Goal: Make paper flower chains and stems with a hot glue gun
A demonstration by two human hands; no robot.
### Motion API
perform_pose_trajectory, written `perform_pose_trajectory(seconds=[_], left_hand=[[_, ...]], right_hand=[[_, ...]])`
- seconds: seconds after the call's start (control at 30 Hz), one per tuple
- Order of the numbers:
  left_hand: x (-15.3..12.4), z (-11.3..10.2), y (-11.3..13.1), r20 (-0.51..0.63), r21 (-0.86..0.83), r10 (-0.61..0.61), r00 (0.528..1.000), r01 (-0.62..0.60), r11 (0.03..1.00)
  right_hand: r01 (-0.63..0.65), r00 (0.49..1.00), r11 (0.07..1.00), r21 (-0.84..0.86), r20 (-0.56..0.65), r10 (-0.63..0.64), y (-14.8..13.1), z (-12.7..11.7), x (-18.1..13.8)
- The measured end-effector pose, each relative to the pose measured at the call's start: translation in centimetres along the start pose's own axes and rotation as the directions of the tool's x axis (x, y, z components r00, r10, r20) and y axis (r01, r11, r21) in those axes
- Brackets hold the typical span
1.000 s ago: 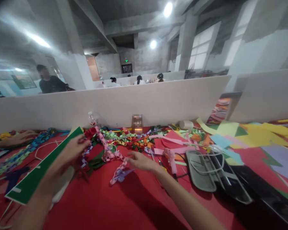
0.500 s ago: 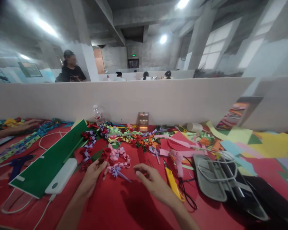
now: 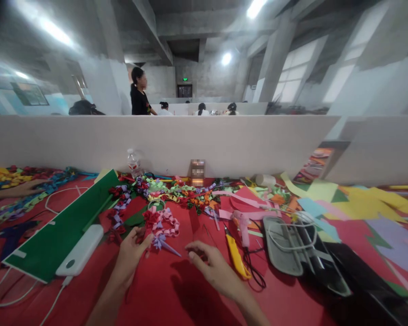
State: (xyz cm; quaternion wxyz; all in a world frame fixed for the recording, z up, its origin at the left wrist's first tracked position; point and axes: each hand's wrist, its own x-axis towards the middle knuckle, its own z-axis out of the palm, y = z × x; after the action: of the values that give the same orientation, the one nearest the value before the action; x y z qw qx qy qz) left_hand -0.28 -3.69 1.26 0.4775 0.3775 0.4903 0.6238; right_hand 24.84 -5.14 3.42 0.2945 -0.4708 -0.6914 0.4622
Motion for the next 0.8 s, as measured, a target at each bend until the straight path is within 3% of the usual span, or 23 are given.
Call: perform_pose_trajectory(seconds=[0.17,0.33,0.4,0.5,0.53,0.6,0.7,0.8], left_hand=[[-0.5,0.3,-0.1,0.063,-0.033,-0.133,0.989,0.135,0.99],[-0.1,0.6,-1.7,0.118,-0.179,-0.249,0.961,0.268,0.947],[-0.3,1.1,-2.3,0.135,-0.274,-0.285,0.949,0.312,0.91],[-1.0,2.4,-2.7,0.189,-0.324,-0.331,0.924,0.377,0.868],[-1.2,2.9,-2.7,0.224,-0.323,-0.345,0.911,0.403,0.856],[-1.3,4.1,-2.4,0.317,-0.299,-0.372,0.872,0.464,0.834],[-0.6,5.6,-1.6,0.437,-0.232,-0.395,0.808,0.526,0.819],[0.4,6.4,-1.1,0.481,-0.185,-0.372,0.794,0.507,0.842]], right_hand=[[0.049,0.998,0.997,-0.065,-0.038,-0.052,-0.3,0.0,-1.1],[0.035,0.967,0.976,-0.214,-0.238,-0.087,0.8,-2.2,-2.3],[-0.03,0.898,0.959,-0.281,-0.428,-0.098,2.1,-4.1,-2.6],[-0.23,0.663,0.893,-0.386,-0.734,-0.147,4.9,-7.4,-2.6],[-0.277,0.621,0.868,-0.411,-0.766,-0.165,5.8,-8.4,-2.3],[-0.326,0.626,0.829,-0.455,-0.761,-0.172,7.4,-9.9,-1.4],[-0.33,0.719,0.798,-0.505,-0.682,-0.134,8.9,-11.0,0.6],[-0.324,0.751,0.793,-0.516,-0.65,-0.116,9.5,-11.2,2.0]])
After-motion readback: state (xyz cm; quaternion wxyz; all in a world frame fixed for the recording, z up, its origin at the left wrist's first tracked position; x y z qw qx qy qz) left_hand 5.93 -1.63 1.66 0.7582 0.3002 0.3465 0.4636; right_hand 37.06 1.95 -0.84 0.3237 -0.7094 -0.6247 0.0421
